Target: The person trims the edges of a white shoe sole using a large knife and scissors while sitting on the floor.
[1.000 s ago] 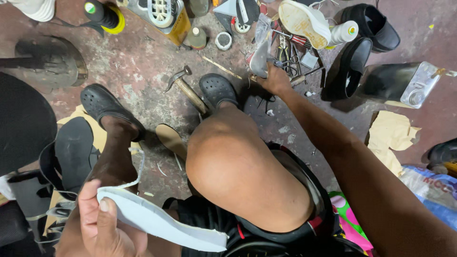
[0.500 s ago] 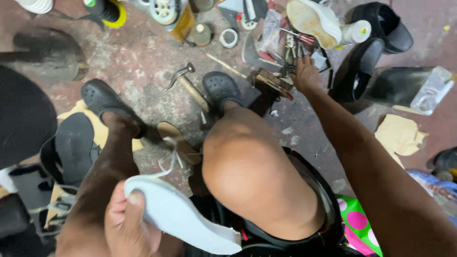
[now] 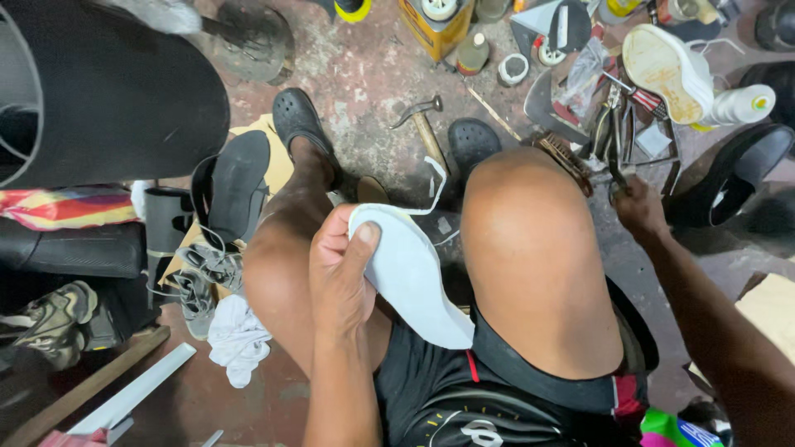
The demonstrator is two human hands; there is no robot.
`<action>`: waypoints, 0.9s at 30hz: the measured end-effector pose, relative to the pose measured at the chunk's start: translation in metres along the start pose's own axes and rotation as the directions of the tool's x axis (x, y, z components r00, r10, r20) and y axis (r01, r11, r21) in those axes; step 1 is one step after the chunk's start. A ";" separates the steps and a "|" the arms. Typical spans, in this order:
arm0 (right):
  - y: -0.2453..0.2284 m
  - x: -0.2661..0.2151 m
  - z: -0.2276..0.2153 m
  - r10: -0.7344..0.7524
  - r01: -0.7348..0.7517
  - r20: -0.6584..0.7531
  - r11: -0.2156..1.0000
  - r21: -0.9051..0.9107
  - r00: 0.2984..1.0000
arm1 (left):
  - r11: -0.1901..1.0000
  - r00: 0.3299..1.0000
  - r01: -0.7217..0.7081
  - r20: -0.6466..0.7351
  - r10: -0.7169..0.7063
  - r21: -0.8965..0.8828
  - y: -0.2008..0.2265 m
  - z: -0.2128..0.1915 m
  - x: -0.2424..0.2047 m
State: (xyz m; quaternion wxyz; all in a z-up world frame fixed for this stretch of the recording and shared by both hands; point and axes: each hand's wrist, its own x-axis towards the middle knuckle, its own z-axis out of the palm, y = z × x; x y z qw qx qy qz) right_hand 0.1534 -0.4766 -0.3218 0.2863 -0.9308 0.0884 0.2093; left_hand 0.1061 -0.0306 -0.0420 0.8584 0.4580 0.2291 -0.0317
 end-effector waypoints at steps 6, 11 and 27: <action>-0.018 -0.061 -0.023 0.183 -0.177 0.135 0.235 0.956 0.974 | 0.994 0.993 -0.106 0.049 0.108 -0.041 0.003 -0.001 0.003; -0.146 -0.114 -0.114 0.001 -0.182 0.182 0.045 0.982 0.983 | 0.969 0.961 -0.233 0.133 0.242 -0.077 0.034 0.012 0.003; -0.344 -0.195 -0.123 -0.513 0.487 0.175 0.856 0.173 0.840 | 0.845 0.852 -0.513 0.024 0.522 -0.153 0.073 -0.012 0.017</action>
